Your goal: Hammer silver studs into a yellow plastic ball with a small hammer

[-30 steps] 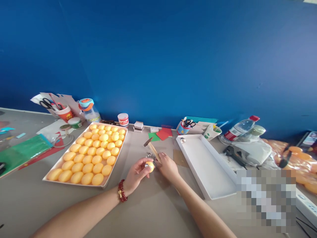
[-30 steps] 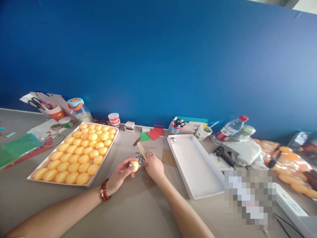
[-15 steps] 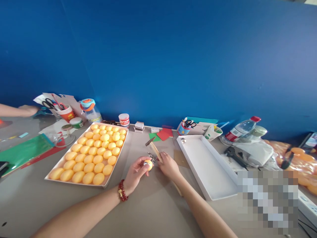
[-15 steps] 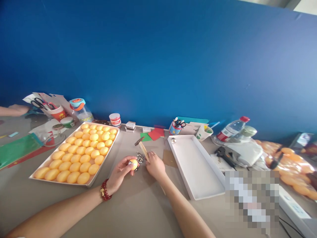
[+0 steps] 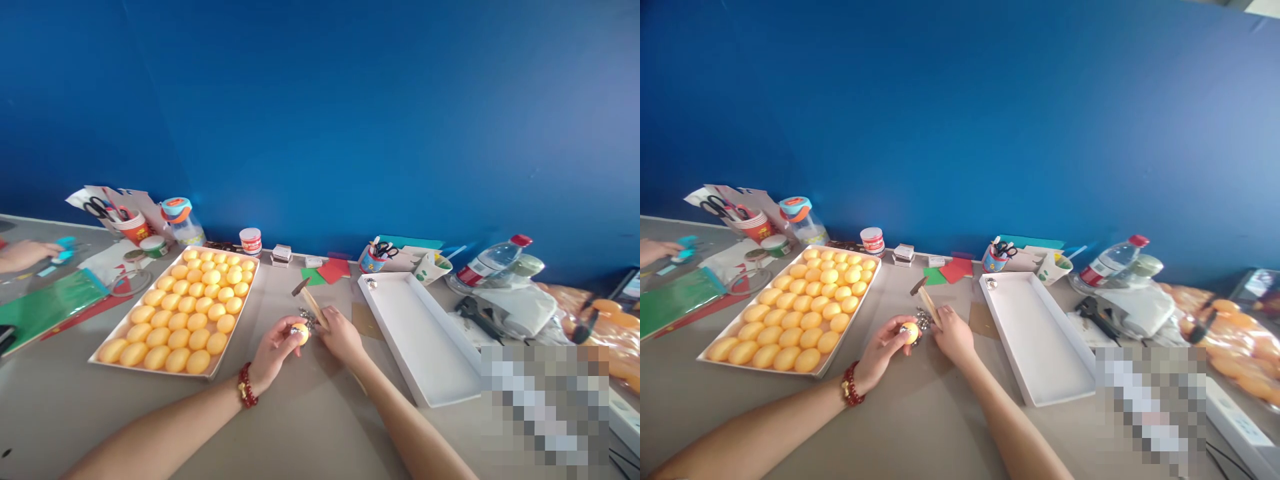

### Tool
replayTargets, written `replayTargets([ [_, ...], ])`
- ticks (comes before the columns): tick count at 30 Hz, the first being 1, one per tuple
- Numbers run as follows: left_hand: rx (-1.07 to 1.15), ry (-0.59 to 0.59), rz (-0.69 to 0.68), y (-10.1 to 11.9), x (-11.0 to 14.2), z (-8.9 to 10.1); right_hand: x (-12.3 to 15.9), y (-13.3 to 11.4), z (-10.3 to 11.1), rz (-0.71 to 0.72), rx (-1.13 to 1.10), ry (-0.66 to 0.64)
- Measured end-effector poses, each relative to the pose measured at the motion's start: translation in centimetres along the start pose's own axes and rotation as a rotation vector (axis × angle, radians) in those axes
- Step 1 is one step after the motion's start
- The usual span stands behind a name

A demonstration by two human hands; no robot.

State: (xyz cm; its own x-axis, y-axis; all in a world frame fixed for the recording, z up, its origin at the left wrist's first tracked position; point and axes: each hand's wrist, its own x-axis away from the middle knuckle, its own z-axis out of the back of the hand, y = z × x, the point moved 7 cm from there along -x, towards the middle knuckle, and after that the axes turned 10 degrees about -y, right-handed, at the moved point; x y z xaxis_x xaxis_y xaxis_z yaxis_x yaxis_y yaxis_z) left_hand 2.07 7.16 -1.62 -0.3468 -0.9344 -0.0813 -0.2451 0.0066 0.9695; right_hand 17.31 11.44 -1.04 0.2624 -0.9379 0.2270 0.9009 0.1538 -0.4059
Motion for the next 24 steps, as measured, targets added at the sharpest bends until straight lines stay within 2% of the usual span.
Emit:
replayTargets([
  [8, 0.053, -0.021, -0.027, -0.2, 0.0, 0.0, -0.5, 0.4, 0.3, -0.034, -0.023, 0.026],
  [16, 0.212, -0.07, -0.051, -0.6, -0.3, -0.3, 1.3, 0.6, 3.2, -0.075, -0.108, 0.115],
  [19, 0.234, -0.04, -0.053, -0.6, -0.4, -0.2, 1.8, 0.0, 3.6, 0.002, -0.391, 0.093],
  [24, 0.211, -0.014, -0.074, -0.4, -0.5, 0.0, 1.9, -1.3, 2.7, 0.129, -0.836, -0.031],
])
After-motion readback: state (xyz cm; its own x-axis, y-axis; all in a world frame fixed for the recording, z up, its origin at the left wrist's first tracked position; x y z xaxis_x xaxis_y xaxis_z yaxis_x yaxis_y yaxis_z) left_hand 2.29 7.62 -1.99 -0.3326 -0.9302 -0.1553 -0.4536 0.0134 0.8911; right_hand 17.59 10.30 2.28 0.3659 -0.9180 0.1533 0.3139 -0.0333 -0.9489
